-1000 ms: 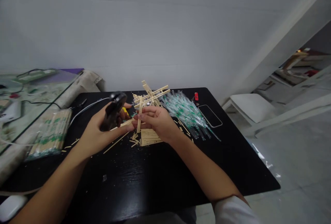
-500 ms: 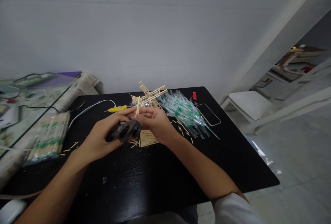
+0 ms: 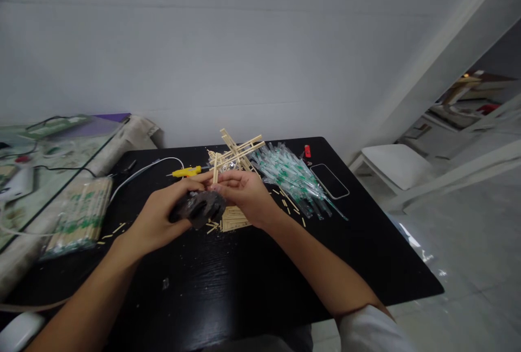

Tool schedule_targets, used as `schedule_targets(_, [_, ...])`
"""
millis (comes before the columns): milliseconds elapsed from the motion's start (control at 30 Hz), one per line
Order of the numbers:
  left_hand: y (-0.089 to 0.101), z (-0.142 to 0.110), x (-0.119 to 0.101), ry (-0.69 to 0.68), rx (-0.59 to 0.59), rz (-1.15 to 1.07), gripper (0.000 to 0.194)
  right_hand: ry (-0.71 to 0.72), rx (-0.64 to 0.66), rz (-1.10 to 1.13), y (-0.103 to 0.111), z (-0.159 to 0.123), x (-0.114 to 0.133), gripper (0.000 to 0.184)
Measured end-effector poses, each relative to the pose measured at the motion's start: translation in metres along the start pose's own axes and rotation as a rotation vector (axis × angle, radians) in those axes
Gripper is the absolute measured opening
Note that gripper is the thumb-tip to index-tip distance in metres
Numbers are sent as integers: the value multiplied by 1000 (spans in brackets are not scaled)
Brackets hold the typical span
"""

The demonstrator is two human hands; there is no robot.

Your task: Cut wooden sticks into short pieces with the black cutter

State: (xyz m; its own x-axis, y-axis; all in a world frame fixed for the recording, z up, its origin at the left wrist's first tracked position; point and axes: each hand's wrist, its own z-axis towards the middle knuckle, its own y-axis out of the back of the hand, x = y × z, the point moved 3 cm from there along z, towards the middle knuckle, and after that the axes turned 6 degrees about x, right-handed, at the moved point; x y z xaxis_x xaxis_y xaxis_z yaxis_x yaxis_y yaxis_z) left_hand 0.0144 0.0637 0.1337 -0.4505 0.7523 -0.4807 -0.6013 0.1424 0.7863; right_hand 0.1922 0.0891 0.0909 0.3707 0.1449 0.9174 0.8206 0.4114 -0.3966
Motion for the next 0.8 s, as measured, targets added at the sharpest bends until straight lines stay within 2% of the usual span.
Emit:
schedule_targets(167, [0,-4,4,7,-17,60,40,-4,49,-46,-2,-4,2,28])
schedule_targets(333, [-1,-2,4,-6,-20,73,40,60,70,-72,-2,-1,4,28])
schedule_targets(500, [3,-1,5,-1,-24,16,30,236,-47,-299,4,-8,4,21])
schedule_targets(600, [5,-6,10,109,-98,-79,22,280,-135,-546,11,-28,-16,14])
schedule_targets(667, [1,-12,15,224,-133,-156,15,233,-127,-695,15,-46,-40,9])
schedule_targets(733, [-10,-20,18,317,-124,-220,13,176,-77,-793,20,-62,-65,11])
schedule_targets(800, [-27,-29,19,384,-49,-265,15,141,-57,-814,25,-74,-87,10])
